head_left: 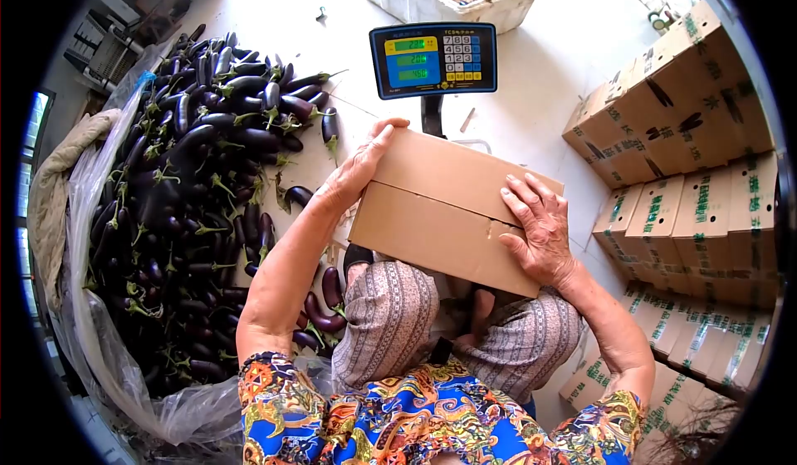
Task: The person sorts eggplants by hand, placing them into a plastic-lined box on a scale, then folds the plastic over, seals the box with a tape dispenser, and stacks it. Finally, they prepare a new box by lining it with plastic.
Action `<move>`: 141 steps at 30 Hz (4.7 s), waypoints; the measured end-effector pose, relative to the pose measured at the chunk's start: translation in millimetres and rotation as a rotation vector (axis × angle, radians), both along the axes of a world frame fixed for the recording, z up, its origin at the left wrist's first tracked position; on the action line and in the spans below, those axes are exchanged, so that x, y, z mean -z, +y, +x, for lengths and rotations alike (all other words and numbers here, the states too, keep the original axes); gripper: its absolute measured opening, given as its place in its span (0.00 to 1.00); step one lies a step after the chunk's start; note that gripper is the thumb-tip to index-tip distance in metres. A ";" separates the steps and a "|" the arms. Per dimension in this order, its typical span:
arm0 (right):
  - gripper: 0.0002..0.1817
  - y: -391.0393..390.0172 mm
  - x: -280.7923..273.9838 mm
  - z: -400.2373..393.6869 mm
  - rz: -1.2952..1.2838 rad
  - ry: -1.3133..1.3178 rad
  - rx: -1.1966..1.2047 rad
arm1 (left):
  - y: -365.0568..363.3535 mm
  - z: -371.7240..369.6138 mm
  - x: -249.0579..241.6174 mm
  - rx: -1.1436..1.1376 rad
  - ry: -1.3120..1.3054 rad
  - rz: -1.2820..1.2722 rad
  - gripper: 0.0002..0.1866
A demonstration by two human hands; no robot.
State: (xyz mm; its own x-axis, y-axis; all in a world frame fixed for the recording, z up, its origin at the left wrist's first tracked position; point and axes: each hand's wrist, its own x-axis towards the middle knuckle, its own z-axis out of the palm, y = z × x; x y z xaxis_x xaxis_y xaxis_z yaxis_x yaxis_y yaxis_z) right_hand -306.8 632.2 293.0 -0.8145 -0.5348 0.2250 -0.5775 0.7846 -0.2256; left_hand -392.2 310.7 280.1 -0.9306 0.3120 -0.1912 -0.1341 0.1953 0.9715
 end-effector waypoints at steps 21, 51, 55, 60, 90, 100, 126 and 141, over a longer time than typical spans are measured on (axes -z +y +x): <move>0.35 1.0 18.1 4.1 -0.090 0.067 0.027 | 49.7 -4.2 8.1 0.074 0.913 -1.129 0.13; 0.24 273.6 277.7 213.6 -1.774 -0.625 1.489 | 54.9 -2.6 2.0 0.001 0.705 -0.970 0.17; 0.27 228.5 152.4 142.5 -2.070 -0.654 1.014 | 53.7 -3.2 1.1 0.036 0.794 -1.040 0.14; 0.40 173.5 29.0 77.3 -2.217 -0.802 0.211 | 47.0 -4.4 9.7 0.038 0.814 -1.070 0.13; 0.44 -7.4 -88.1 -41.1 -0.457 -0.469 0.103 | 48.8 4.2 13.0 -0.021 0.790 -0.961 0.15; 0.39 -14.2 -108.6 -27.0 -0.714 -0.679 0.195 | 48.6 5.6 5.6 -0.028 0.673 -0.906 0.15; 0.38 -9.5 -55.6 -28.0 -0.536 -0.493 -0.025 | 51.1 47.5 -40.9 0.105 -0.462 0.893 0.14; 0.34 -49.7 -87.8 -35.9 -0.272 -0.432 -0.025 | 28.1 45.7 -36.7 -0.007 0.028 0.348 0.09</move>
